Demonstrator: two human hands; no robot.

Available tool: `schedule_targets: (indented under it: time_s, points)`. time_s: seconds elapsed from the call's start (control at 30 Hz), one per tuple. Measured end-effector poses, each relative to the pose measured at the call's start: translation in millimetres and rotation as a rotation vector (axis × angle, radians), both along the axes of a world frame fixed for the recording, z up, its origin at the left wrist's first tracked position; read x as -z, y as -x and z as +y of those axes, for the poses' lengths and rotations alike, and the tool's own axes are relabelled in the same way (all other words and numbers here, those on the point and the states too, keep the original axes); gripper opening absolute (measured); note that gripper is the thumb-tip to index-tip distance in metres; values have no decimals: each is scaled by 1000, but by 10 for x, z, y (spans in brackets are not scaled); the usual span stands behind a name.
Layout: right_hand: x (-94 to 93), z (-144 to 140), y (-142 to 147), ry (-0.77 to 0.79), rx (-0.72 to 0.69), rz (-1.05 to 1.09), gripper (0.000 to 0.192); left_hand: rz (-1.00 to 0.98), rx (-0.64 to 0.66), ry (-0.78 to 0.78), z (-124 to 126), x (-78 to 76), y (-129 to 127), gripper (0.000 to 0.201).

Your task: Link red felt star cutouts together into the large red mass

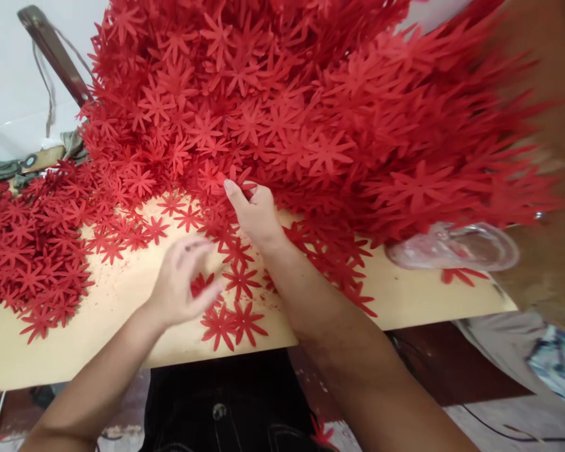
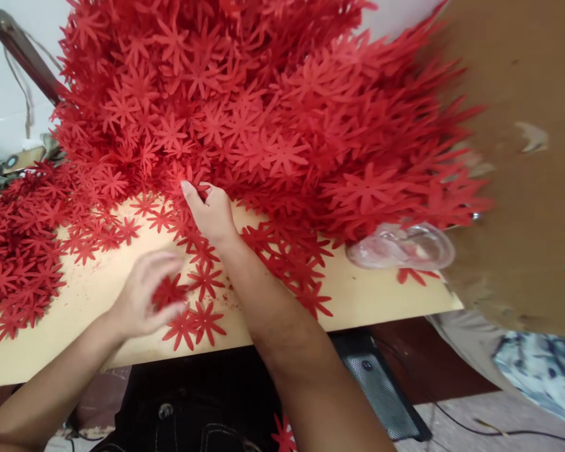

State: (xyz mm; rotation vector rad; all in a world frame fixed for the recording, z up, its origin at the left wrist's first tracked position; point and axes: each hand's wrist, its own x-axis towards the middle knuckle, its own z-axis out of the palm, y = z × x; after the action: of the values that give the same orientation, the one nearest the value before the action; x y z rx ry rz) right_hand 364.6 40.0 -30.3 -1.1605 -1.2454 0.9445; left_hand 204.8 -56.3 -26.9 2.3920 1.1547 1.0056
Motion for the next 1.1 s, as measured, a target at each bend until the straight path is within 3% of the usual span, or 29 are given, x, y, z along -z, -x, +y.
schedule_targets:
  time_s: [0.07, 0.13, 0.2, 0.27, 0.37, 0.43, 0.5, 0.57, 0.67, 0.77, 0.87, 0.97, 1.1]
  points:
    - [11, 17, 20, 3, -31, 81, 42, 246, 191, 28, -230, 30, -41, 62]
    - [36, 28, 62, 43, -99, 146, 37, 438, 272, 137, -294, 111, -70, 59]
    - [63, 31, 109, 94, -163, 181, 27, 498, 191, 190, -172, 198, -49, 50]
    - [83, 28, 145, 107, -212, 199, 14, 453, -40, 143, 72, 233, 36, 44]
    - [90, 14, 163, 70, -237, 196, 10, 317, -342, 16, 439, 122, 213, 46]
    - [89, -2, 156, 50, -214, 149, 17, 186, -441, -40, 579, -9, 277, 46]
    - [88, -24, 146, 29, -208, 81, 23, -25, -442, -9, 630, -102, 249, 42]
    - [92, -49, 143, -27, -242, 19, 24, -302, -369, 142, 630, -114, 144, 41]
    - [107, -86, 157, -112, -340, -49, 22, -732, -253, 429, 607, -17, -42, 48]
    - [121, -121, 176, -80, -418, -132, 21, -1035, -237, 587, 593, 88, -122, 47]
    - [101, -167, 185, -30, -501, -190, 19, -1186, -266, 682, 588, 137, -83, 39]
    - [52, -204, 181, -17, -594, -241, 20, -1204, -302, 681, 591, 161, -9, 34]
    - [45, -160, 134, -81, -515, -241, 14, -1208, -383, 590, 607, 195, 58, 28]
